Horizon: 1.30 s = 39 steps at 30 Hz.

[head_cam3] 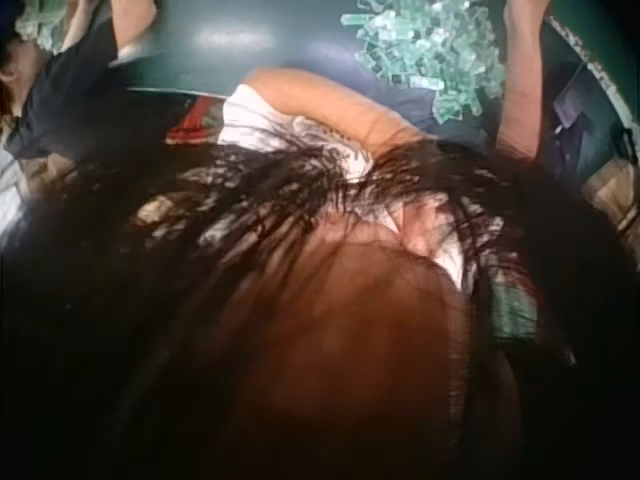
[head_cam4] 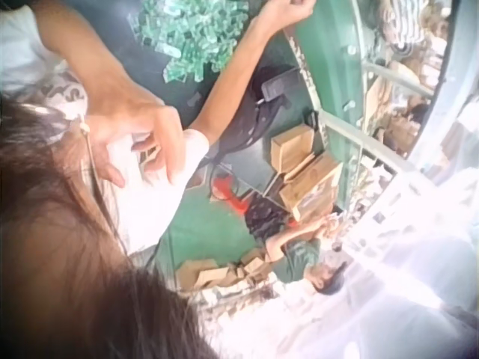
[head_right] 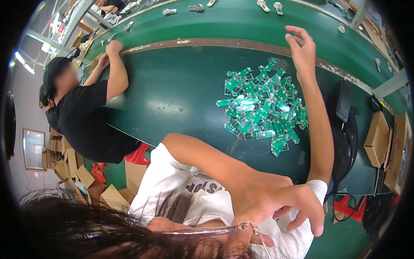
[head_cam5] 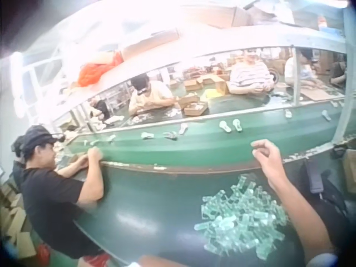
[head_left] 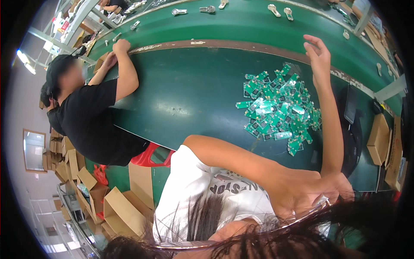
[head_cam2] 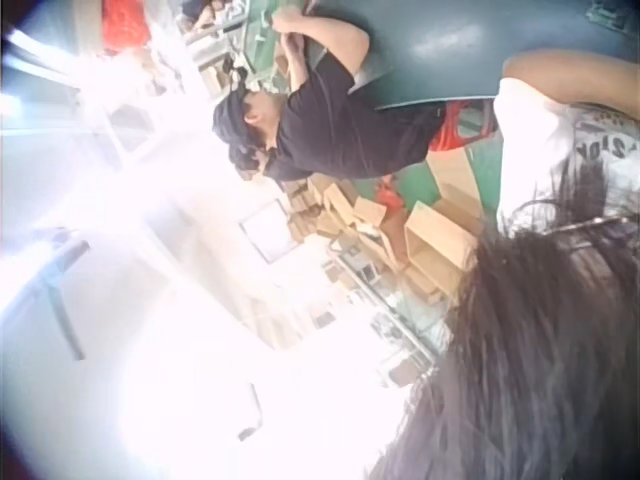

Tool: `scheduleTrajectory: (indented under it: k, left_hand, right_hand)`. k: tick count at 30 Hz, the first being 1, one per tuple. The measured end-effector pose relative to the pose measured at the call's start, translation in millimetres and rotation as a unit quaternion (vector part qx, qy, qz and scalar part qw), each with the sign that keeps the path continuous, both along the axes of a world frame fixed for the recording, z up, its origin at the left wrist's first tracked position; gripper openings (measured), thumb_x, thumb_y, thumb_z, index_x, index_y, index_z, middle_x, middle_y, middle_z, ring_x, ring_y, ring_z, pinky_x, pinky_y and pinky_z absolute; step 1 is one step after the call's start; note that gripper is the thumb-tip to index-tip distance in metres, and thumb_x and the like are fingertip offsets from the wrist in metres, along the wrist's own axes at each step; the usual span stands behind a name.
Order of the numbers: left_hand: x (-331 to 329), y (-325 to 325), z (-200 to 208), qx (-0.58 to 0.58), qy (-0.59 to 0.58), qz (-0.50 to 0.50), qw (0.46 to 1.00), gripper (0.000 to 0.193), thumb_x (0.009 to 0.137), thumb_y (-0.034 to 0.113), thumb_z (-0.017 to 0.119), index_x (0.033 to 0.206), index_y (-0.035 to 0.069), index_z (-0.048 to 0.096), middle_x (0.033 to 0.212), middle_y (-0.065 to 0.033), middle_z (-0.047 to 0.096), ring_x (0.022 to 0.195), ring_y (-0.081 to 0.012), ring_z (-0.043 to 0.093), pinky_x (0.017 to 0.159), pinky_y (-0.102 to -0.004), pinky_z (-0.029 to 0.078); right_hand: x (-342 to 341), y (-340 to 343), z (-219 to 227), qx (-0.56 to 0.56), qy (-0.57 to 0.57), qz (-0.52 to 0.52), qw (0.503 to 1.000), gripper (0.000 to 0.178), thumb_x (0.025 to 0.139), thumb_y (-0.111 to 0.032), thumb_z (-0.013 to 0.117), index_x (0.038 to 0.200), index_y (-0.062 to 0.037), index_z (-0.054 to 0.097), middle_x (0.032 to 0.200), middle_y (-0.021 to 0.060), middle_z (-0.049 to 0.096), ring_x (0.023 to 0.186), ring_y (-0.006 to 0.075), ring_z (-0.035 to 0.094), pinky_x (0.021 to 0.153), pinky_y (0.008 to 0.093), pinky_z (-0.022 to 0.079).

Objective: Assembling electronic components by hand on an assembly line.

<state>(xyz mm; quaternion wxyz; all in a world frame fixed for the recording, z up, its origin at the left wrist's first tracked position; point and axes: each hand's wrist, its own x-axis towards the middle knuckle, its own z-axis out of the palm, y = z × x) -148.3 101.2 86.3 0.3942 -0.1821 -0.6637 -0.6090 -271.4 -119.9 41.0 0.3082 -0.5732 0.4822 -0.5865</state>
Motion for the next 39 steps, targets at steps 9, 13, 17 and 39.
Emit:
scheduleTrajectory:
  k: [9,13,17,39]
  left_hand:
    - [-10,-1,5,-0.002,0.001,-0.024,1.000,0.067,0.065,0.012,0.070,0.122,0.008,0.034,0.117,-0.0079,0.053,0.072,-0.0186,0.062,0.053,-0.0295,0.050]
    - [-9,1,4,0.010,-0.003,-0.038,0.999,0.064,0.066,0.008,0.068,0.121,0.007,0.035,0.116,-0.0073,0.053,0.070,-0.0180,0.062,0.055,-0.0300,0.051]
    - [-10,1,7,0.020,0.021,-0.035,0.999,0.062,0.067,0.007,0.066,0.120,0.007,0.034,0.114,-0.0064,0.054,0.068,-0.0175,0.062,0.055,-0.0291,0.051]
    - [-6,-2,8,0.021,-0.009,-0.069,0.997,0.046,0.066,0.012,0.070,0.106,0.008,0.045,0.092,-0.0023,0.059,0.062,-0.0153,0.061,0.050,-0.0269,0.047]
  right_hand:
    - [7,14,7,-0.022,0.021,0.016,0.999,0.025,0.088,-0.013,0.059,0.112,-0.0057,0.061,0.112,0.0025,0.061,0.096,0.0112,0.054,0.085,0.0273,0.042]
    - [13,15,2,-0.011,0.006,0.029,0.999,0.024,0.088,-0.013,0.059,0.111,-0.0055,0.062,0.110,0.0021,0.061,0.094,0.0102,0.053,0.085,0.0265,0.042]
    - [15,16,0,-0.016,0.017,0.041,0.999,0.023,0.086,-0.014,0.060,0.109,-0.0083,0.064,0.113,0.0062,0.057,0.101,0.0170,0.053,0.087,0.0310,0.043]
    - [24,22,-3,-0.001,0.039,0.063,0.997,0.023,0.085,-0.015,0.062,0.108,-0.0119,0.064,0.116,0.0095,0.050,0.107,0.0238,0.051,0.090,0.0362,0.044]
